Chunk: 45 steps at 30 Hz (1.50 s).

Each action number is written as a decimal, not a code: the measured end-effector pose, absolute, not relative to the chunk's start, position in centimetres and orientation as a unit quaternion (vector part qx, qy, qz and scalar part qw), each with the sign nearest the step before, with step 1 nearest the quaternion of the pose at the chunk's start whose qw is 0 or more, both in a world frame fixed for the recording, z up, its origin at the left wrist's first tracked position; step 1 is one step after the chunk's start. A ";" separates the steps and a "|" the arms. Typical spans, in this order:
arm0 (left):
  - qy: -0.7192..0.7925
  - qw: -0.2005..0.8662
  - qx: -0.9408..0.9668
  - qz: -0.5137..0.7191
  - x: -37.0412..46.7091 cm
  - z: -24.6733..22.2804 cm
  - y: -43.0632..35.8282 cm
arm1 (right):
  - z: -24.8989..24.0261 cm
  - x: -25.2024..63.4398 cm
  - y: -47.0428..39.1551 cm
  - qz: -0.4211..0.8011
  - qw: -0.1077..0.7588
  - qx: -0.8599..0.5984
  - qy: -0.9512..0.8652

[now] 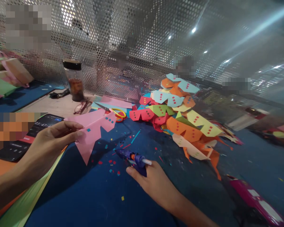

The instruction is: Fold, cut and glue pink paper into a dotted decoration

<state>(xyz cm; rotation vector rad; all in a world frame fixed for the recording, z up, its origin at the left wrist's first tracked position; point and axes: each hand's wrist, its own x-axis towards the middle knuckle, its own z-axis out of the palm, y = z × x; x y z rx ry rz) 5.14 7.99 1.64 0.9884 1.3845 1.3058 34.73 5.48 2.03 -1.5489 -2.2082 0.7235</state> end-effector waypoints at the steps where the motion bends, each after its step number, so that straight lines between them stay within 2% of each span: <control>1: 0.567 0.476 0.405 0.536 5.2 1.6 8.0 | 2.0 34.7 5.5 0.254 0.175 -0.545 -0.780; 12: 0.559 0.486 0.419 0.524 4.8 0.7 7.9 | 1.8 35.3 5.0 0.290 0.220 -0.552 -0.750; 18: 0.555 0.474 0.447 0.517 5.0 0.4 7.9 | 2.0 35.5 3.8 0.270 0.256 -0.558 -0.741; 22: 0.560 0.481 0.441 0.510 5.7 0.8 7.7 | 1.9 35.1 3.2 0.278 0.290 -0.523 -0.752; 30: 0.543 0.514 0.447 0.491 6.6 1.2 6.8 | 2.5 34.2 2.8 0.267 0.295 -0.457 -0.796; 37: 0.514 0.529 0.490 0.464 7.0 0.7 6.3 | 3.0 33.7 2.5 0.292 0.252 -0.467 -0.796; 45: 0.506 0.524 0.488 0.482 7.5 0.6 6.4 | 1.6 33.8 2.8 0.232 0.312 -0.439 -0.810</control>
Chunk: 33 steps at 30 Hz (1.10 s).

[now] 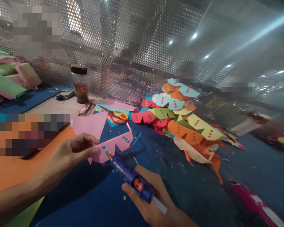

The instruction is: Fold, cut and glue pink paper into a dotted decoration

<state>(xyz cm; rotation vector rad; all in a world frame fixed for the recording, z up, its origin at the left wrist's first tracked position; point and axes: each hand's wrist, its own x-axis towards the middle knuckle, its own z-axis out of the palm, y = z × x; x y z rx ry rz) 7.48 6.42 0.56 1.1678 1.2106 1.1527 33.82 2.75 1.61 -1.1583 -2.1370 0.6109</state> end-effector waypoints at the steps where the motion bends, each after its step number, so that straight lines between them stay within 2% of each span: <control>1: 0.505 0.522 0.487 0.484 7.5 0.5 6.4 | 1.5 33.8 2.7 0.227 0.315 -0.439 -0.810; 25: 0.489 0.527 0.494 0.489 7.4 0.0 6.2 | 0.7 33.9 2.7 0.188 0.312 -0.434 -0.824; 33: 0.494 0.523 0.497 0.485 7.3 -0.1 6.2 | 0.8 33.8 2.7 0.220 0.302 -0.444 -0.815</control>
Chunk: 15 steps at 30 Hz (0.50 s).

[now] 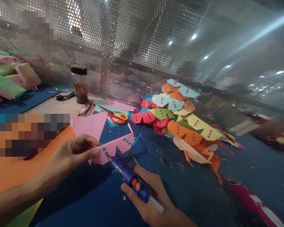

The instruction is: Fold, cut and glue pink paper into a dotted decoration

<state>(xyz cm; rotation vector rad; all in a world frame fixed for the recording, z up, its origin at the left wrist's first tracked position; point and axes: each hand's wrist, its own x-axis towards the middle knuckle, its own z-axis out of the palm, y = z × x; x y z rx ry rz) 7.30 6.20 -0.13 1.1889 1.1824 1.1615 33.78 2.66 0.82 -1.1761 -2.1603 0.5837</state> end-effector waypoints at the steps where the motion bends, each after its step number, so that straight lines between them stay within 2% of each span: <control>1: 0.493 0.525 0.495 0.485 7.3 -0.1 6.2 | 0.9 33.8 2.7 0.226 0.301 -0.443 -0.814; 15: 0.475 0.529 0.511 0.482 7.5 0.4 6.2 | 1.5 33.7 2.5 0.218 0.321 -0.436 -0.812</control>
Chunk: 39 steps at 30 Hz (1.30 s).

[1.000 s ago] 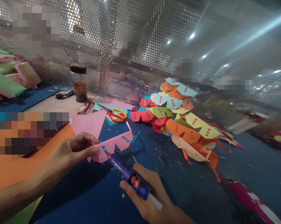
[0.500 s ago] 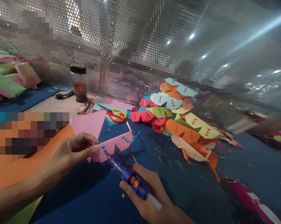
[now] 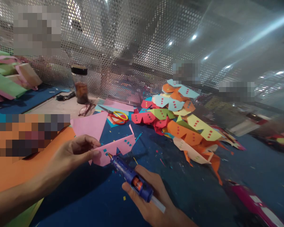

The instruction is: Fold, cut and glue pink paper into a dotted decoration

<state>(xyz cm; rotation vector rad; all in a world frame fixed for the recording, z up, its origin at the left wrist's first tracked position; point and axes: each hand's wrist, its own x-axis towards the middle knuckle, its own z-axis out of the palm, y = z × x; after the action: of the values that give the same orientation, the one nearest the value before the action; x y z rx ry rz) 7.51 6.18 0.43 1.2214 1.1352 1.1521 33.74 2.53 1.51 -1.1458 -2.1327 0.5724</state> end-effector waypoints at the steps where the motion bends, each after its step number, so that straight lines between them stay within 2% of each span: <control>1: 0.474 0.532 0.511 0.481 7.5 0.4 6.2 | 1.4 33.7 2.6 0.214 0.323 -0.435 -0.813; 7: 0.472 0.532 0.513 0.480 7.5 0.3 6.2 | 1.4 33.7 2.7 0.222 0.332 -0.431 -0.809; 11: 0.470 0.532 0.515 0.480 7.5 0.5 6.1 | 1.4 33.8 2.7 0.233 0.300 -0.442 -0.813; 39: 0.471 0.539 0.491 0.496 7.2 0.4 6.5 | 0.5 34.1 2.6 0.180 0.318 -0.432 -0.824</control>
<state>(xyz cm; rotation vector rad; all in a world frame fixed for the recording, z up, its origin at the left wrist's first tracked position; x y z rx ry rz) 7.25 6.48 0.37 1.1685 1.1203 1.1805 34.08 2.55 0.48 -1.1359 -2.1690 0.4746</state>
